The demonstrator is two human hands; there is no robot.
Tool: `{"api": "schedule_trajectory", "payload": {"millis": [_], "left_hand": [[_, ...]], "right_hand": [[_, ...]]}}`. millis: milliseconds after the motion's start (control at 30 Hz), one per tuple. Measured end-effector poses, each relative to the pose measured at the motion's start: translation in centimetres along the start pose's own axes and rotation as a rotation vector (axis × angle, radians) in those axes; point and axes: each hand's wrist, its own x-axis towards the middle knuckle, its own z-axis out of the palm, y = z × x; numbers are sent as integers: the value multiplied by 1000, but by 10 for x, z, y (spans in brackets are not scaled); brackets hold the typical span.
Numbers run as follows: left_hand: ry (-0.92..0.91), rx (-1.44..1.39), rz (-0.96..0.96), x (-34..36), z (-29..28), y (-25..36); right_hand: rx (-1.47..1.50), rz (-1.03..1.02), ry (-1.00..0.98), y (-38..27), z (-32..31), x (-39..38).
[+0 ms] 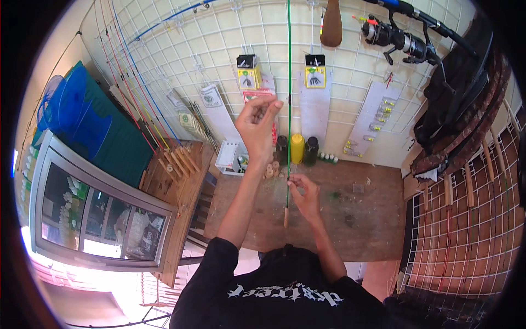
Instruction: Repairing or assembling a fishing rod by threading line through guides and attaching components.
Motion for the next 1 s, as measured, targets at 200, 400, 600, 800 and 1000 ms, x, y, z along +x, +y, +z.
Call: {"api": "schedule_trajectory", "payload": {"millis": [200,400,600,800,1000], "left_hand": [[-71,-9,20,10,1,4],[-41,-99,-40,4,-1,-12],[-17,-303,-95,5,2,-16],[-59,-326,-93,6,-3,-25],[-74,-316,-92,7,-1,-29]], "right_hand": [[47,8,-19,-2,-2,2],[31,17,-54,-5,-1,-2],[4,-26,-24,-5,-1,-3],[-10,5,-35,-5,-1,-3],[0,4,-45,-7,-1,-2]]}}
